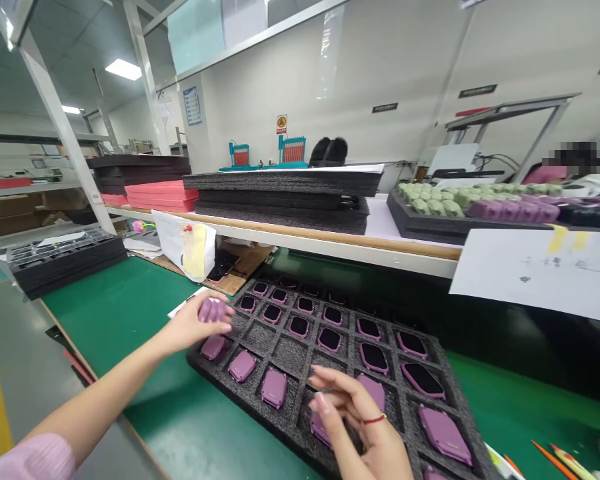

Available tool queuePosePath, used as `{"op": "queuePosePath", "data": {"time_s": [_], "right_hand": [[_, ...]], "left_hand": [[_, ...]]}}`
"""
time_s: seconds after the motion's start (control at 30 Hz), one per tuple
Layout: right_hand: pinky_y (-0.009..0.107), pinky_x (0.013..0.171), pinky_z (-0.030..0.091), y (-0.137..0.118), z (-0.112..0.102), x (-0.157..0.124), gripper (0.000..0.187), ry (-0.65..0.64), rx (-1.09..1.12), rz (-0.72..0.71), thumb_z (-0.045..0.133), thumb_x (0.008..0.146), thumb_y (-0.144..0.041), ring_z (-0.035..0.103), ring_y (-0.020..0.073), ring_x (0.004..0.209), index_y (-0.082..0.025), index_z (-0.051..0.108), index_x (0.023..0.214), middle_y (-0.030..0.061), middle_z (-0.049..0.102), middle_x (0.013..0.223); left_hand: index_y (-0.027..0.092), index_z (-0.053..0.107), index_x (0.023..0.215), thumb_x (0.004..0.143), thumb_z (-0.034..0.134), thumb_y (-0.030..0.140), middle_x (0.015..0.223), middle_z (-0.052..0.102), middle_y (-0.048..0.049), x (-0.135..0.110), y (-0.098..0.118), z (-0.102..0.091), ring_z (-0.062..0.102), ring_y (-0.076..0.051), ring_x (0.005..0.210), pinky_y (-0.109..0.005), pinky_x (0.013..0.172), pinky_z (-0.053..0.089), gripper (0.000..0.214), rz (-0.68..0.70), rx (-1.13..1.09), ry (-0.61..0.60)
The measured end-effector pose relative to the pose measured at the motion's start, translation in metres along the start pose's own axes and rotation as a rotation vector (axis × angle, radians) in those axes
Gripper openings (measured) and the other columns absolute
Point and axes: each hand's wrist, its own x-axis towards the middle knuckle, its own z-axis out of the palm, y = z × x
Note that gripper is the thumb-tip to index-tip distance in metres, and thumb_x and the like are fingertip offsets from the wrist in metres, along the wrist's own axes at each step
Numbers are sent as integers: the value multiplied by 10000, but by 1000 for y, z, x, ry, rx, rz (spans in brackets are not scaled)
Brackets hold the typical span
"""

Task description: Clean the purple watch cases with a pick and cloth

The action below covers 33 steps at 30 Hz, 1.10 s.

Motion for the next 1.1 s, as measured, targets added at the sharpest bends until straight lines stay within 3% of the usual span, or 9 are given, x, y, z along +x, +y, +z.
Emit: {"op": "queuePosePath", "data": {"time_s": [0.13,0.2,0.27,0.47,0.6,0.7,0.87,1.0,1.1], "right_hand": [[311,862,609,6,2,4,408,-6,27,-14,656,882,-553,734,231,965,-244,676,1147,98,757,1039],[338,911,584,5,0,7,444,-9,120,40,626,892,-592,723,228,984,-237,663,1156,100,744,1042],[362,908,578,0,-3,9,497,-1,190,83,576,902,-641,721,228,965,-226,646,1166,103,731,1049],[451,908,564,-19,-7,2,694,-321,380,292,378,924,-761,727,262,996,-245,532,1361,104,723,1113],[481,1059,473,-21,-5,-6,782,-486,493,310,502,849,-793,636,296,1222,-285,477,1443,121,604,1402],[481,1144,393,-20,-1,-11,921,-448,486,302,709,711,-762,567,310,1317,-284,463,1459,117,578,1441],[420,1054,515,-25,8,-18,1121,-292,304,250,956,575,-357,650,290,1223,-305,355,1520,106,587,1435],[354,842,635,-27,11,-19,1134,-236,163,85,871,682,-209,761,246,954,-295,195,1588,82,745,1153],[393,915,620,-25,9,-18,1104,-179,45,-84,857,734,-260,769,243,920,-315,167,1594,55,766,1069]], "left_hand": [[206,495,1146,700,863,208,1141,760,-110,-29,37,68,762,-233,983,-338,839,602,578,85,-299,-296],[208,508,1144,625,915,214,1127,757,-116,-41,51,90,747,-258,1013,-375,883,583,660,117,-563,-418],[216,543,1104,614,932,224,1079,766,-79,-47,59,102,729,-249,1037,-371,943,549,626,227,-556,-426],[272,563,1146,756,857,249,1140,752,-33,-45,55,117,713,-217,1089,-314,989,525,489,593,-426,-385],[263,589,1147,754,861,343,1120,748,-56,-44,48,121,698,-241,1089,-337,1013,497,485,752,-316,-277],[262,587,1153,806,814,375,1080,748,-59,-43,44,123,692,-229,1039,-337,984,502,429,780,-308,-310],[292,469,1383,996,477,511,1281,610,-130,-41,33,124,587,-270,1221,-413,1065,452,445,891,-232,-350],[340,240,1538,948,600,422,1536,306,-163,-44,24,126,323,-351,1469,-503,1172,349,696,810,-172,-333],[411,123,1546,833,759,277,1584,237,-136,-48,24,126,183,-381,1531,-568,1207,278,964,698,-227,-358]]}}
